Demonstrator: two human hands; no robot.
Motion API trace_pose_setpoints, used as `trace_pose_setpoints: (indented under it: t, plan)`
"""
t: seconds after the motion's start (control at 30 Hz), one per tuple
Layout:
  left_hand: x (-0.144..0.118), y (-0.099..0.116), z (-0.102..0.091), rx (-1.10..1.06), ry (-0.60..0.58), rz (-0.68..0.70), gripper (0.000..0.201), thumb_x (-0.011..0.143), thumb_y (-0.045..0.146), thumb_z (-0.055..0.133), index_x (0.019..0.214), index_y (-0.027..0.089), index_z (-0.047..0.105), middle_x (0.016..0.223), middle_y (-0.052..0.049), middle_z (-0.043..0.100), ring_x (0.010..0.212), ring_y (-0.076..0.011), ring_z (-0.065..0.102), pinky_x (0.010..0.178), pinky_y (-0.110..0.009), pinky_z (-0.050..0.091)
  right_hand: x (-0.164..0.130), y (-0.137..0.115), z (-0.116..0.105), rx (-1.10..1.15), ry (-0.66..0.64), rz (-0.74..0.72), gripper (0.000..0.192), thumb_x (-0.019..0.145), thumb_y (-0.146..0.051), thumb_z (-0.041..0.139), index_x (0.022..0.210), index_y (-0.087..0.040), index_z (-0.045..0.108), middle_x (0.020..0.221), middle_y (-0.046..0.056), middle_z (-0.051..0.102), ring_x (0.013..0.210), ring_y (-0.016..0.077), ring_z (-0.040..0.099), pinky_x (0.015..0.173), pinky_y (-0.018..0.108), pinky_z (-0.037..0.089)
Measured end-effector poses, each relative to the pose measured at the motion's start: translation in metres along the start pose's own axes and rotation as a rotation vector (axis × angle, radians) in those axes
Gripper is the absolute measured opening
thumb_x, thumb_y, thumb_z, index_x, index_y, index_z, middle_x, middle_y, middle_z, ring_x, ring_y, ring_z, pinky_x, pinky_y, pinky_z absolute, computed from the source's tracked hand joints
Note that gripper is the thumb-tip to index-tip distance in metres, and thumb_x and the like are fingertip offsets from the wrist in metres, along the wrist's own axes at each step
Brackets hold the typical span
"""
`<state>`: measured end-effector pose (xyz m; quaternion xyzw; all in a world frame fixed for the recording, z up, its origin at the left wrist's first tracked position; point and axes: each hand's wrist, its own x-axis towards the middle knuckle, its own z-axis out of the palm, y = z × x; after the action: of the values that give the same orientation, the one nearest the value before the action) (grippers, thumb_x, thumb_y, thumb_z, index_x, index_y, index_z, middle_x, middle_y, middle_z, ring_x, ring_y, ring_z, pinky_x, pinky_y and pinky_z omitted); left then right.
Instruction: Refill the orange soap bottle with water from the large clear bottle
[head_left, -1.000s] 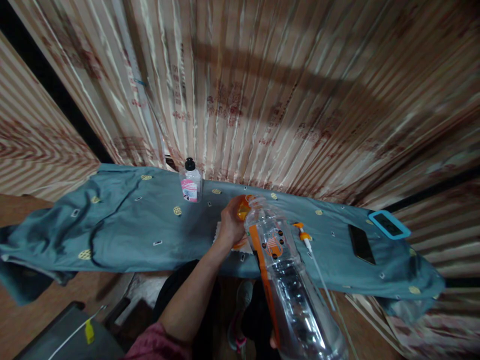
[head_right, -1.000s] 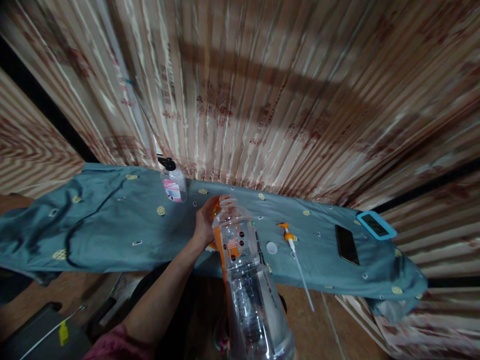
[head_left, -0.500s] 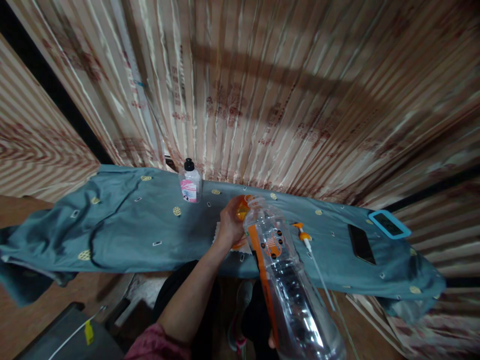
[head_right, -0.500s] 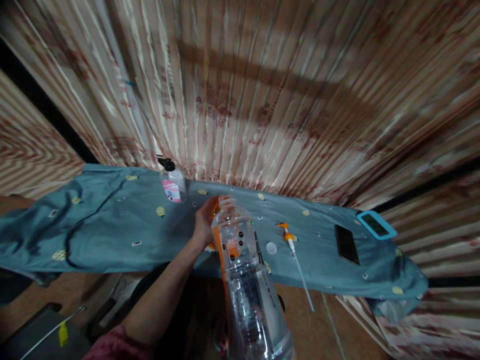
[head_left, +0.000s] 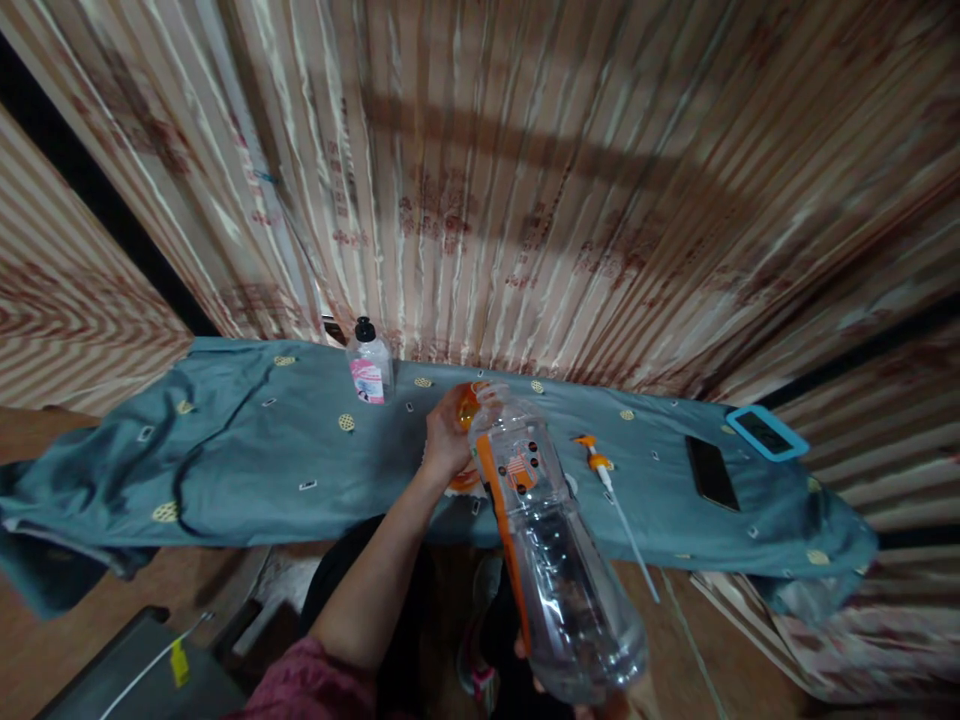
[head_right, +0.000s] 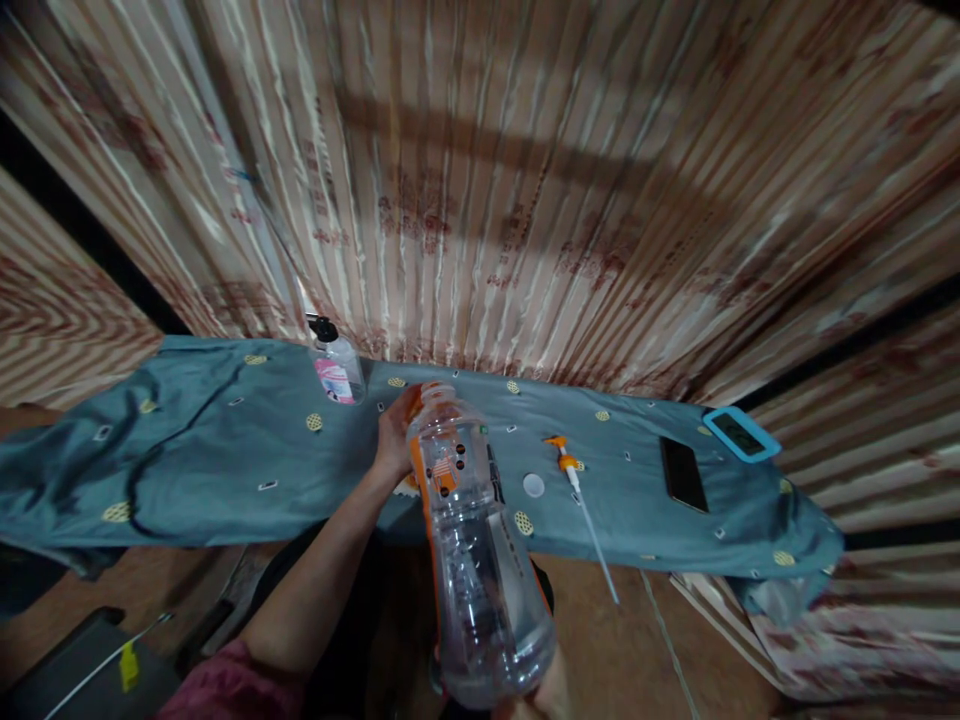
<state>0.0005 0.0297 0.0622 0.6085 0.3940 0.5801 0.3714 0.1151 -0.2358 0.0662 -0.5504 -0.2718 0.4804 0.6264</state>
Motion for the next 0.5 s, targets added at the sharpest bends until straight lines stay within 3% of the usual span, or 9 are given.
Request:
trace_pose_setpoints:
  t: [0.1,0.23,0.3,0.4,0.5]
  plan:
    - [0.001,0.001,0.000,-0.003,-0.001,-0.007,0.039,0.070,0.030,0.079,0.105,0.016,0.070,0.100,-0.009,0.078,0.089,-0.0247,0.074,0.085,-0.036,0.059,0.000,-0.003,0.002,0.074,-0.003,0.029,0.085,0.063,-0.078,0.075,0.130,-0.028,0.061,0.100,0.011,0.075,0.096,0.0376,0.072,0.067,0.048,0.061]
    - [0.002,0.002,-0.001,-0.024,0.016,0.026,0.034,0.070,0.024,0.076,0.103,0.018,0.071,0.099,-0.008,0.078,0.090,-0.0237,0.074,0.085,-0.035,0.059,-0.002,-0.012,0.012,0.247,-0.016,0.128,0.095,0.049,-0.065,0.091,0.131,-0.030,0.060,0.099,0.011,0.076,0.092,0.0381,0.073,0.057,0.043,0.060]
    - [0.002,0.002,-0.002,-0.006,0.027,0.035,0.033,0.071,0.023,0.075,0.103,0.019,0.071,0.099,-0.007,0.077,0.089,-0.0230,0.074,0.084,-0.034,0.059,-0.002,-0.011,0.014,0.350,-0.002,0.115,0.087,0.048,-0.055,0.096,0.125,-0.030,0.063,0.105,0.008,0.076,0.089,0.0334,0.074,0.063,0.040,0.061]
    - [0.003,-0.001,-0.003,0.024,0.016,0.056,0.030,0.070,0.025,0.073,0.099,0.018,0.071,0.097,-0.007,0.077,0.087,-0.0229,0.073,0.083,-0.034,0.058,0.000,0.000,0.010,0.404,-0.022,0.036,0.060,0.058,-0.046,0.094,0.110,-0.031,0.066,0.107,0.003,0.077,0.083,0.0252,0.075,0.066,0.031,0.060]
    - [0.006,-0.003,-0.005,0.027,0.001,0.060,0.031,0.069,0.029,0.073,0.096,0.016,0.070,0.098,-0.009,0.077,0.090,-0.0235,0.071,0.086,-0.035,0.056,0.007,0.013,0.001,0.339,-0.215,0.003,0.043,0.073,-0.042,0.087,0.108,-0.028,0.066,0.100,0.004,0.079,0.085,0.0245,0.077,0.073,0.029,0.061]
